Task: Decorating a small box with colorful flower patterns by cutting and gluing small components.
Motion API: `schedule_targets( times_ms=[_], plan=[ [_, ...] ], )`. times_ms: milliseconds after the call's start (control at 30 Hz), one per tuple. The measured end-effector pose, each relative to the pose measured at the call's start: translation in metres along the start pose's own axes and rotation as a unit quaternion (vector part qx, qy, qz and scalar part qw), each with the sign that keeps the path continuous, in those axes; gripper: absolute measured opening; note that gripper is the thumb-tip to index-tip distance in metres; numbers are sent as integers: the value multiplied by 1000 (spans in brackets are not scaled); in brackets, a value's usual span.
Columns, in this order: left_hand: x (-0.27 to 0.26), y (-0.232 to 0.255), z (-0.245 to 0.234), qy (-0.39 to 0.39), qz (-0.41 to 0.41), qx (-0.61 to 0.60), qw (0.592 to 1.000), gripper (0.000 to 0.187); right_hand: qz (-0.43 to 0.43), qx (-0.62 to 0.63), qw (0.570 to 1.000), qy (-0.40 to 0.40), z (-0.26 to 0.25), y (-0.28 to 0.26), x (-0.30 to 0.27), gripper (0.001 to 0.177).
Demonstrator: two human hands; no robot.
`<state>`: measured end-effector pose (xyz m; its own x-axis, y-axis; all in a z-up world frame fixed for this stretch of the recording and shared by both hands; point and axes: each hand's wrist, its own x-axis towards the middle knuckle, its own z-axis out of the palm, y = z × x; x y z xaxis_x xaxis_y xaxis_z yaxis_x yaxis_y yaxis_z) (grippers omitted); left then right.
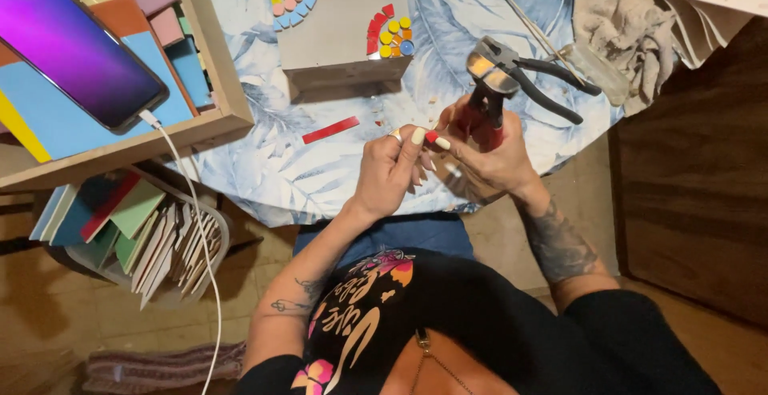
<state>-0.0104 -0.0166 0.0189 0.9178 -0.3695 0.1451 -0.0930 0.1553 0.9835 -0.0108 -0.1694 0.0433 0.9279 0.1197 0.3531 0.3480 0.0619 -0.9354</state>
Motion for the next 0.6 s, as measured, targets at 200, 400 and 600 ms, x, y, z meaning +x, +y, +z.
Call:
schedule_targets(
  times_ms=[200, 400, 600],
  plan=[
    [6, 2, 0, -37, -10, -30, 999, 31, 3, -58, 995, -77, -4, -13, 11, 14],
    [6, -9, -6, 18, 37, 48, 998, 29, 10, -243, 964, -105, -43, 7, -1, 20],
    [13, 1, -12, 50, 97, 136, 985, 29, 116, -382, 898, -184, -64, -15, -4, 34]
  ],
)
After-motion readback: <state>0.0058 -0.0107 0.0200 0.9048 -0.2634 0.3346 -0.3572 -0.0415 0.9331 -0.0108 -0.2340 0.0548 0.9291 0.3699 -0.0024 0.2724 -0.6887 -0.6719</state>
